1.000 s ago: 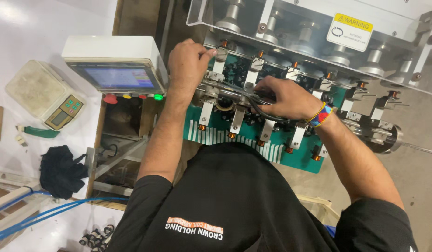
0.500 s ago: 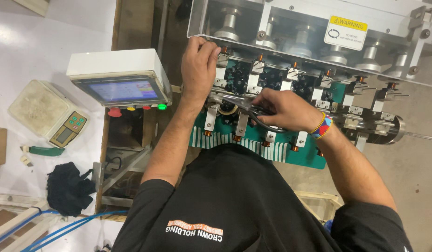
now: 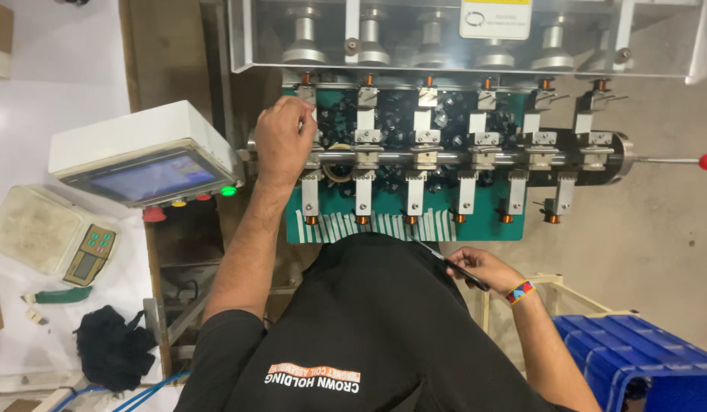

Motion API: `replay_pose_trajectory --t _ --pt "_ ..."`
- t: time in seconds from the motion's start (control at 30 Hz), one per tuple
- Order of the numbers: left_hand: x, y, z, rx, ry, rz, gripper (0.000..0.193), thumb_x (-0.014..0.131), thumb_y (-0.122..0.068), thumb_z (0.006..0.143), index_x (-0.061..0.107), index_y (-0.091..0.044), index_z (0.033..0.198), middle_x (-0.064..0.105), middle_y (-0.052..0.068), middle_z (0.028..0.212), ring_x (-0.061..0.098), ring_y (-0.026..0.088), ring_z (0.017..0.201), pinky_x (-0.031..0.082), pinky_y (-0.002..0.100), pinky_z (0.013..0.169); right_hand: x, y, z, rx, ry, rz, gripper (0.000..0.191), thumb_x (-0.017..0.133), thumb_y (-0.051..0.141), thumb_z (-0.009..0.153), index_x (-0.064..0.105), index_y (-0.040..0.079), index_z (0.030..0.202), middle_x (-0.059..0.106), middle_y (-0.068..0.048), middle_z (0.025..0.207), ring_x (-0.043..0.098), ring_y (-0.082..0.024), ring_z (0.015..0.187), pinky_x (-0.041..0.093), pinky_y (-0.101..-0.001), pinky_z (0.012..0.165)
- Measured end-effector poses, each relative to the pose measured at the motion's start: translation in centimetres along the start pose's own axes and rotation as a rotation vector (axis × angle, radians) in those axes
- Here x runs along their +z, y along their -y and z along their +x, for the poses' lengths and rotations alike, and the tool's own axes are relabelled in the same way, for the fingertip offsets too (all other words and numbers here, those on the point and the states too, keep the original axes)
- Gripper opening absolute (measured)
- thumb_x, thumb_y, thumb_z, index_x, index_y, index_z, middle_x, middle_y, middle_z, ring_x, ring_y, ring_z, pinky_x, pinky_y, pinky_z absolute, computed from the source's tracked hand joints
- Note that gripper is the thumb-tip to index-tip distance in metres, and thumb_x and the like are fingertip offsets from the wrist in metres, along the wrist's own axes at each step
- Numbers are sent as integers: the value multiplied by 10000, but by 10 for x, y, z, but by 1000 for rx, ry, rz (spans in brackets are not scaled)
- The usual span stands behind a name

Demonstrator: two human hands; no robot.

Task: The person wipes their hands and the machine area with a black cloth, then loads small components into the stations of a benchtop machine and pulls its red-handled lever to process them. They use scissors to trim material from a part, place processed components aside, and continue loading and cycling parts through the machine.

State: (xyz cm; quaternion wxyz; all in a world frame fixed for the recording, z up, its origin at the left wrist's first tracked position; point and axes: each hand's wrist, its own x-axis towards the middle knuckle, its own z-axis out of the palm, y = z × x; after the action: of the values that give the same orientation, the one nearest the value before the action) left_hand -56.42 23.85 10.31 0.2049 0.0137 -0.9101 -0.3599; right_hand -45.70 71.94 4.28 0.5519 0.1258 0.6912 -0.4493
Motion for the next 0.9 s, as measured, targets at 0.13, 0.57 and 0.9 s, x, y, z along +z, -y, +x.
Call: replay_pose_trajectory --t 0.13,0.57,0.9 --pt "21 -12 2 1 -63 71 58 707 -59 914 663 -37 945 724 86 1014 684 325 922 503 454 785 -22 -26 54 -262 -657 -291 396 763 214 874 665 51 1221 730 -117 954 692 -223 823 563 -359 730" --pt "80 -190 -52 167 54 -36 123 760 -165 973 704 -59 948 713 80 992 678 299 921 484 434 807 -114 39 95 -850 -1119 -760 372 640 121 860 662 79 1230 626 -181 1284 649 -411 1111 548 -481 949" --pt "297 -362 -109 754 427 150 538 649 -57 736 665 -50 1274 606 160 1415 599 256 828 490 387 631 -87 -151 37 -877 -398 -588 459 686 217 858 639 68 1289 699 -165 1145 664 -372 1021 533 -466 885"
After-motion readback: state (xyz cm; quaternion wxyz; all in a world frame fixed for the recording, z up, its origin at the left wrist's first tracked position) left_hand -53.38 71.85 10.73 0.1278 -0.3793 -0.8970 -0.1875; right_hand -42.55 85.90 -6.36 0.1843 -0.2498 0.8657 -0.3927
